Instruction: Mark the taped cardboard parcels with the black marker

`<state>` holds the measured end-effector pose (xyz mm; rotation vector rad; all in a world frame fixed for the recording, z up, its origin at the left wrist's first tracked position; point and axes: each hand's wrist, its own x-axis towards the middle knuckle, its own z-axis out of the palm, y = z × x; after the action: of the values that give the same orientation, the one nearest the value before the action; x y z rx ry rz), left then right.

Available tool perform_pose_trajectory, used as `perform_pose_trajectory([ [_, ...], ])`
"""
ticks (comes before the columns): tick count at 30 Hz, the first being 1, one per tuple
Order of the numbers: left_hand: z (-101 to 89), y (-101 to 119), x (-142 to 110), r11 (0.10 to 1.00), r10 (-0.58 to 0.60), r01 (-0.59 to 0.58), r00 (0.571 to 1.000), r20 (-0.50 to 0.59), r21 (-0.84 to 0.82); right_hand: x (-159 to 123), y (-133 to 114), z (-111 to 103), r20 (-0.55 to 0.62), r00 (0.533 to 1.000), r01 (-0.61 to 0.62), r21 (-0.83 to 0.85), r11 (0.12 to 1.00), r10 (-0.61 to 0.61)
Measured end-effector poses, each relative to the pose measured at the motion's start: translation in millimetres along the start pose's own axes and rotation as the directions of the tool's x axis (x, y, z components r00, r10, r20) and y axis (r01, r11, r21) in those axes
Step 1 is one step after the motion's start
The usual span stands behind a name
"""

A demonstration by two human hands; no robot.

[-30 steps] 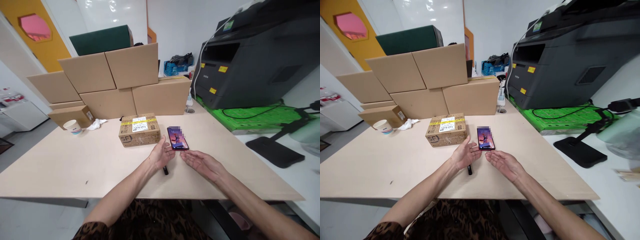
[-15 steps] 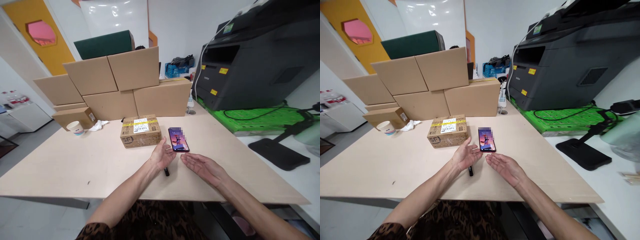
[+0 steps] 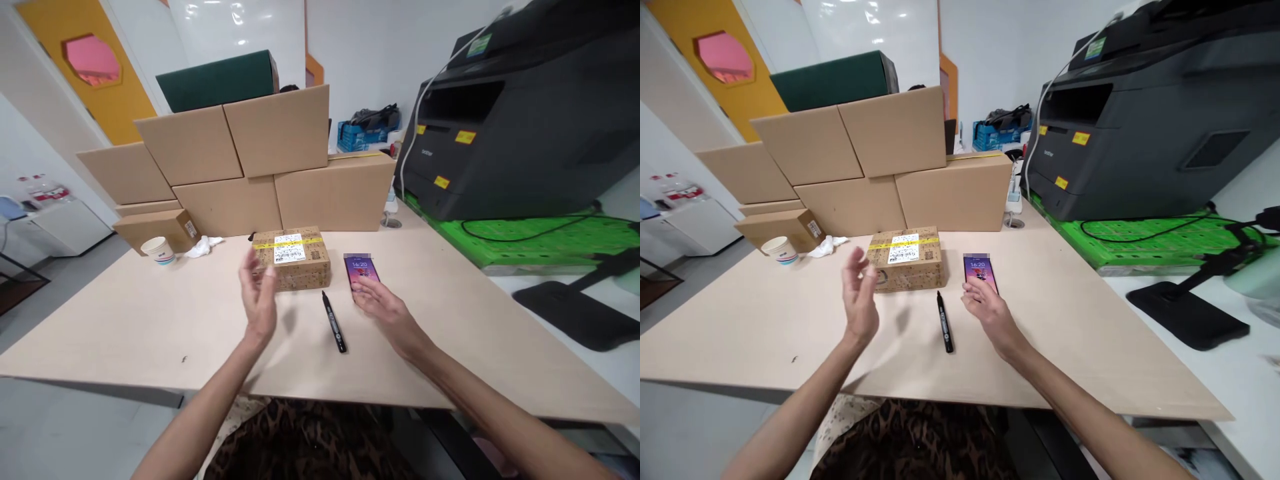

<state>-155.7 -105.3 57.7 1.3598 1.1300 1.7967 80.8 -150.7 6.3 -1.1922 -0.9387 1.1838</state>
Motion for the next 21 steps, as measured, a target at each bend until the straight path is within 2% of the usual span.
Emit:
perform_pose_trajectory([
  [1,-9.3,-6,13,0.998,0.01,-0.006,0.998,-0.068,0.06,7,0,7,0.033,0.999,0.045,-0.063,0.997,-0.043],
  [3,-24.4,-18,36,0.983,-0.106,0.122,0.987,-0.124,0.136,21,3,21,0.109,0.989,0.118,-0.175,0.978,-0.099],
  [4,-30.0,-23,45,0.961,-0.223,0.238,0.968,-0.111,0.145,28,4,28,0.146,0.982,0.152,-0.225,0.963,-0.121],
  [5,-34.3,-28,51,0.923,-0.351,0.359,0.933,-0.076,0.137,34,5,34,0.175,0.975,0.184,-0.265,0.946,-0.14],
  [8,-40.8,-37,60,0.886,-0.457,0.451,0.889,0.04,0.106,45,6,52,0.194,0.965,0.228,-0.287,0.93,-0.176],
  [11,-44.1,-37,64,0.882,-0.471,0.466,0.867,0.162,0.067,48,-1,65,0.144,0.973,0.202,-0.166,0.965,-0.179],
  [14,-49.5,-33,71,0.865,-0.501,0.498,0.855,0.132,0.056,51,-11,73,0.082,0.978,0.198,-0.057,0.978,-0.193],
  [17,-56.0,-28,81,0.875,-0.483,0.48,0.872,0.078,0.056,57,-21,82,0.011,0.978,0.206,0.04,0.978,-0.207],
  [21,-62.3,-21,88,0.92,-0.393,0.392,0.914,0.103,0.032,70,-34,93,-0.075,0.971,0.236,0.172,0.956,-0.226],
])
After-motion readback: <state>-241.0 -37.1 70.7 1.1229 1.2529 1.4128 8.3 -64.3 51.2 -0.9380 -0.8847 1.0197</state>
